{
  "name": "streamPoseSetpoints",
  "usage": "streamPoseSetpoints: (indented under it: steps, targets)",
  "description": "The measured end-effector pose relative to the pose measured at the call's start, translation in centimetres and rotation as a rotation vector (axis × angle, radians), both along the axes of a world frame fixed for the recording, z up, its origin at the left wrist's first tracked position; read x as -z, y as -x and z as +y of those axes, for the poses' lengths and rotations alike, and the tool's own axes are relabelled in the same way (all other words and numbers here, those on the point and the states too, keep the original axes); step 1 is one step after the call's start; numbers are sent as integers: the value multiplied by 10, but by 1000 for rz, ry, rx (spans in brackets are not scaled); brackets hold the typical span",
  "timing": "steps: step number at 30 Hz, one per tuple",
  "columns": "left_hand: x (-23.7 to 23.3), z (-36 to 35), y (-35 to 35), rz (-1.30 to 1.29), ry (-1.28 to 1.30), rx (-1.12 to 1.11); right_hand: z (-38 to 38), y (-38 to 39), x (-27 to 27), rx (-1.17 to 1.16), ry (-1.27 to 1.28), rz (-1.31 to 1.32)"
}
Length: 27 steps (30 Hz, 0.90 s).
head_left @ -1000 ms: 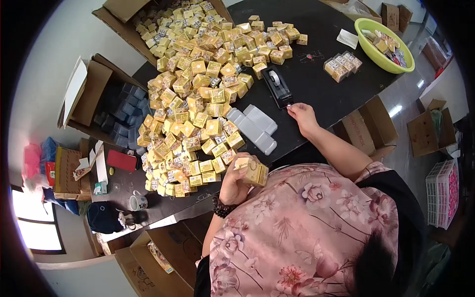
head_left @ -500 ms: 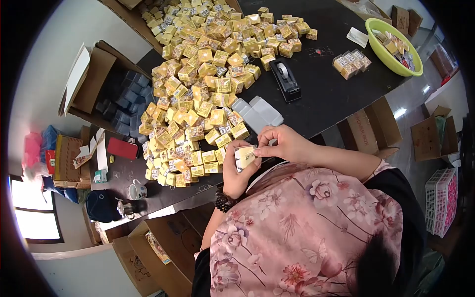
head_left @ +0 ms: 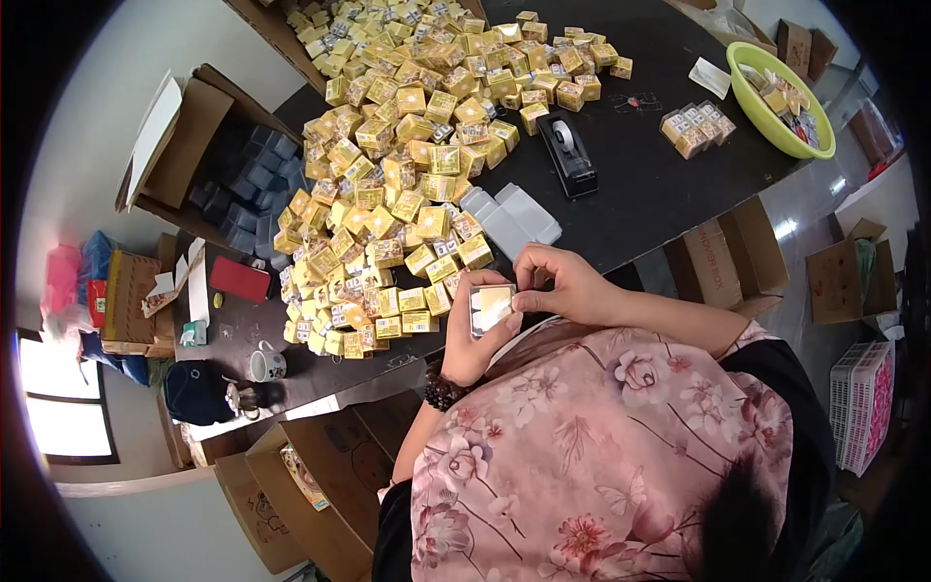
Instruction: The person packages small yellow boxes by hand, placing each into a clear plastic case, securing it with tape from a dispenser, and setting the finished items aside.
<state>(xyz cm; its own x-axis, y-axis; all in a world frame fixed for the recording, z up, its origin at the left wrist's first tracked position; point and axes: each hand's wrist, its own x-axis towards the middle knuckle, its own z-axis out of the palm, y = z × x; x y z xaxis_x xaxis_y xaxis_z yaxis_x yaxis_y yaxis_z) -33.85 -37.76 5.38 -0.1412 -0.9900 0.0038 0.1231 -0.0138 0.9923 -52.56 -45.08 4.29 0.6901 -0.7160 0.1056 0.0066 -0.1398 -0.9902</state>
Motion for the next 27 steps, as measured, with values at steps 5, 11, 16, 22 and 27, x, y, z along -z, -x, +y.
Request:
streamPoseSetpoints:
  steps: [5,11,16,22,27]
  targets:
    - [-2,1,1,-41,-3,-6,3,2,-8,-40,-113,-95]
    - [-5,2,1,-148,48,-54,7,4,-11,-51,-284,-255]
    - [-4,1,1,-230,109,-70,5,5,-10,-24,28,-225]
    - [0,-2,-1,-475,222,-114,3,4,-30,52,559,34]
    - [-1,-2,-3,-720,349,-97,-12,-7,-27,-61,65,79]
